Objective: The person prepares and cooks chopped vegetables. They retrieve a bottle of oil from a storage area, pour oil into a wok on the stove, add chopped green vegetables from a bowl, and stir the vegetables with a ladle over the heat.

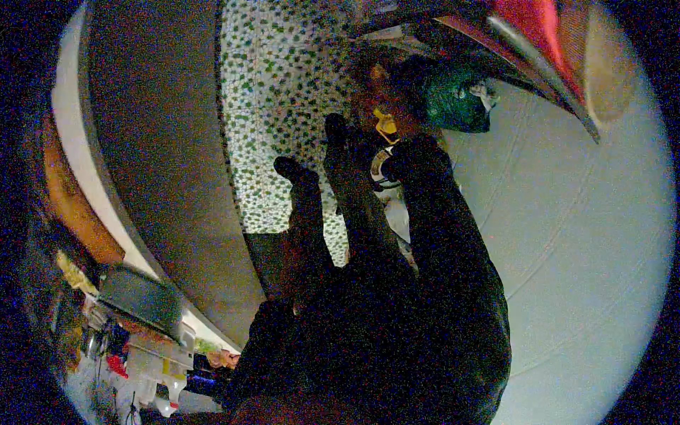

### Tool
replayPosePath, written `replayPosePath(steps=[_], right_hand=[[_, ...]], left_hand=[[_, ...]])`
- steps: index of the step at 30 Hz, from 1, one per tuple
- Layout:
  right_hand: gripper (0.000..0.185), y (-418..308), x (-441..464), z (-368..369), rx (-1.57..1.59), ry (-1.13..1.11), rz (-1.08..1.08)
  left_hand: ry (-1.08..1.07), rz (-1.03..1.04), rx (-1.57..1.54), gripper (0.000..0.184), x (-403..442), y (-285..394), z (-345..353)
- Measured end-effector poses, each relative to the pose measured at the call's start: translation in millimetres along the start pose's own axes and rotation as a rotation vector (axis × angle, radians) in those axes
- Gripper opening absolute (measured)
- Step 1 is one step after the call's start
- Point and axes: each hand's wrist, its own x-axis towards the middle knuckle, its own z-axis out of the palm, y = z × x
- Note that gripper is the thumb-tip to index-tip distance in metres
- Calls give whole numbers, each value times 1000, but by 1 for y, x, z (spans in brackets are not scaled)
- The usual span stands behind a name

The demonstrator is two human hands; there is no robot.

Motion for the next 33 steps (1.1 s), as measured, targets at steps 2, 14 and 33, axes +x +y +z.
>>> replayPosePath(steps=[2,14,33], right_hand=[[24,-2,35,-25,-752,116,22],[29,15,52,-34,-1242,861,-466],[38,1,43,-12,-1344,947,-443]], left_hand=[[-9,7,-35,66,4,8,-10],[207,161,142,64,31,-3,30],[329,177,14,60,31,-29,29]])
